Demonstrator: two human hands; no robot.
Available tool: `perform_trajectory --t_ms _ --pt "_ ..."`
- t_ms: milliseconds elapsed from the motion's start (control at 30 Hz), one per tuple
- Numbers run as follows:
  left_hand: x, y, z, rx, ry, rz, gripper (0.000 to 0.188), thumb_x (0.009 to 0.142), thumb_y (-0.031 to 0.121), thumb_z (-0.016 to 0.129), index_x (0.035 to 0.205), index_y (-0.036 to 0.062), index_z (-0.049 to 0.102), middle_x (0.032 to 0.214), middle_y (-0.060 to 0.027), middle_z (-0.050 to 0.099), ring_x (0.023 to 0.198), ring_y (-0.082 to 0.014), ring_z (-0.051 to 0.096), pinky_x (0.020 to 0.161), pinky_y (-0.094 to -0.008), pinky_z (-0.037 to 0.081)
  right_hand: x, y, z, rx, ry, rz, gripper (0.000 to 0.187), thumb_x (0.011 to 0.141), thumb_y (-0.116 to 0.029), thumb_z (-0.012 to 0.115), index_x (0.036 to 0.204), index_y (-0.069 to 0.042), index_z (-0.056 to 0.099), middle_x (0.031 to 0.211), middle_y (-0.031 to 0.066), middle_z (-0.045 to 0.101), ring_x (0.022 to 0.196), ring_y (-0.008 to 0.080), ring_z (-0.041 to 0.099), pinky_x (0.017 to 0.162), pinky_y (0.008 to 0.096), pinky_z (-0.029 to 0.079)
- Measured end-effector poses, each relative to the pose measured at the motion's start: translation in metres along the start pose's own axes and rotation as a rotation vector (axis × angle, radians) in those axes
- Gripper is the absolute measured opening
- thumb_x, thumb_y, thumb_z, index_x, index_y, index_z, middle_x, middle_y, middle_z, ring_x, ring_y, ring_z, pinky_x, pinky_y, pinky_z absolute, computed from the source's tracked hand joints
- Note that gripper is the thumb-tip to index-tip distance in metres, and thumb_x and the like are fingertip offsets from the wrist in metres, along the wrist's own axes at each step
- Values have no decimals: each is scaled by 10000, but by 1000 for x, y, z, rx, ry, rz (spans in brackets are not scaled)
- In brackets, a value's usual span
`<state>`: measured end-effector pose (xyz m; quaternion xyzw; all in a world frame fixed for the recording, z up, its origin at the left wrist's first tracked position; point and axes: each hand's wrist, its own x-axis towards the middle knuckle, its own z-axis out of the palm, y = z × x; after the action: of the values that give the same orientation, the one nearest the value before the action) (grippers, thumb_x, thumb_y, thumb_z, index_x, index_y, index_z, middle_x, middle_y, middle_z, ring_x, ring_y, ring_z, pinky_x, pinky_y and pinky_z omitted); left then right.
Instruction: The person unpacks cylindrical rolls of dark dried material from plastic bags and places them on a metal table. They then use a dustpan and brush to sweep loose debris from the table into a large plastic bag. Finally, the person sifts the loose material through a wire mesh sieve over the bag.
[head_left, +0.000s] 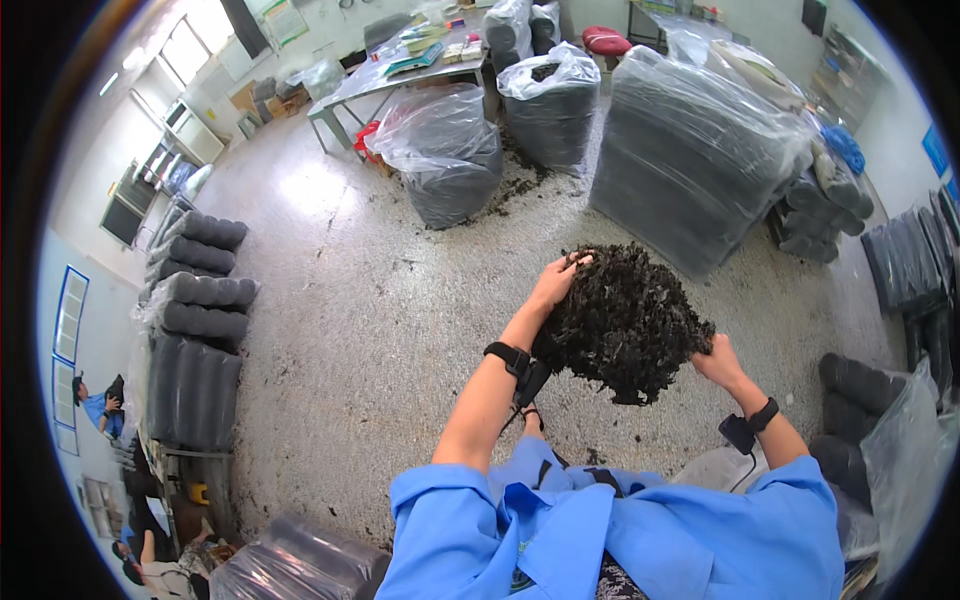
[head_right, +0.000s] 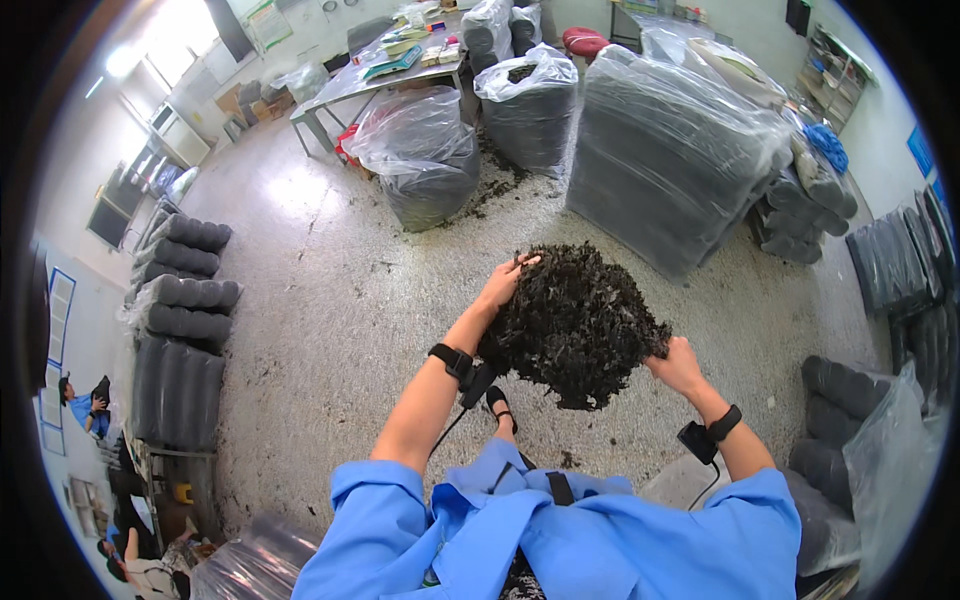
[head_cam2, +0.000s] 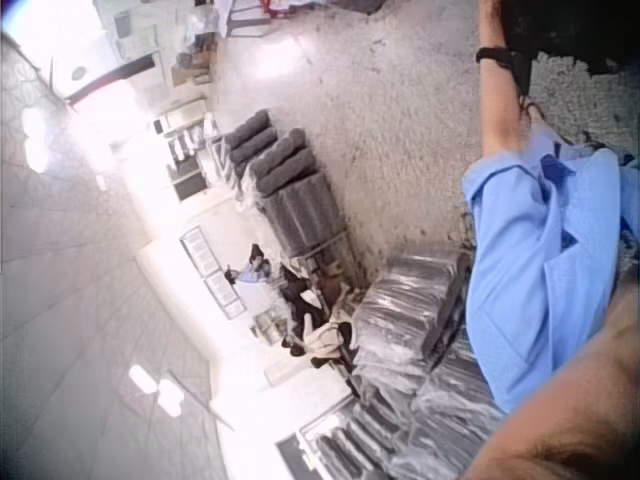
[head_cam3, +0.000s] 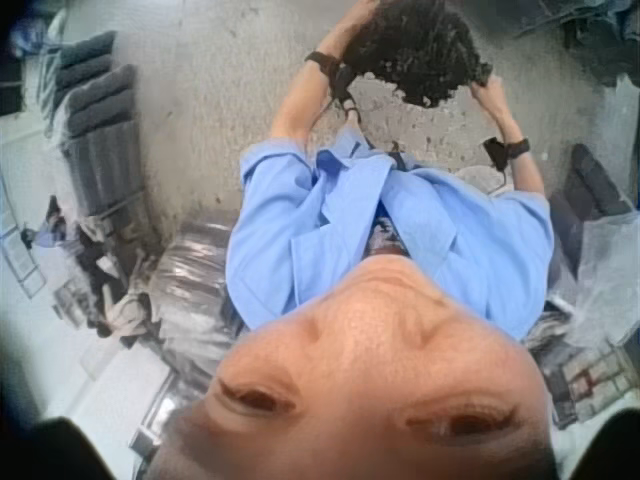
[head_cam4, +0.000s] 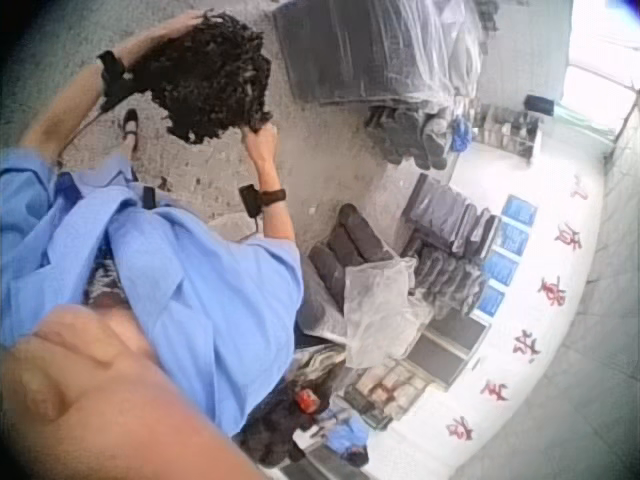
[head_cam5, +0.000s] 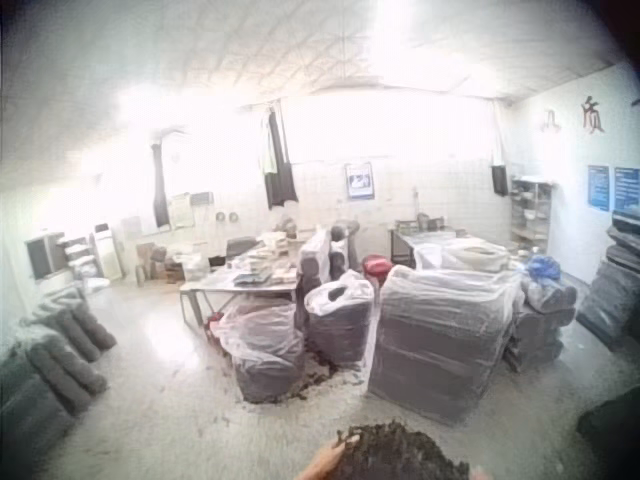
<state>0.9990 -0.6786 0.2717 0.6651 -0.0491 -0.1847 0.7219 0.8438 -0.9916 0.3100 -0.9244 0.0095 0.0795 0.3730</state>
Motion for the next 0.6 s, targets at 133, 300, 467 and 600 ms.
perform_trajectory --t_ms 133,300,467,600 --pt "108 12 -95 224 69 87 337 904 313 588 1160 103 646 1015 5 672 924 -98 567 830 -249 434 121 -54 22 95 -22 50 143 723 -105 599 700 34 575 523 95 558 477 165 555 491 329 442" --pt "235 47 -173 77 -6 27 307 910 273 568 1145 97 656 1008 14 678 903 -77 559 810 -246 436 263 -101 30 124 -5 120 138 733 -85 579 692 45 557 520 88 548 472 140 533 479 318 429" --pt "368 59 -255 48 -34 14 300 916 256 564 1139 77 654 968 30 671 881 -66 548 798 -233 429 414 -127 42 53 14 112 169 735 -101 587 662 46 548 497 95 543 470 153 552 485 323 439" --pt "503 70 -335 100 -48 -13 300 913 265 572 1140 86 654 923 52 649 819 -67 520 765 -218 405 559 -164 44 48 -10 152 199 735 -123 591 640 47 554 485 102 545 468 167 564 496 331 451"
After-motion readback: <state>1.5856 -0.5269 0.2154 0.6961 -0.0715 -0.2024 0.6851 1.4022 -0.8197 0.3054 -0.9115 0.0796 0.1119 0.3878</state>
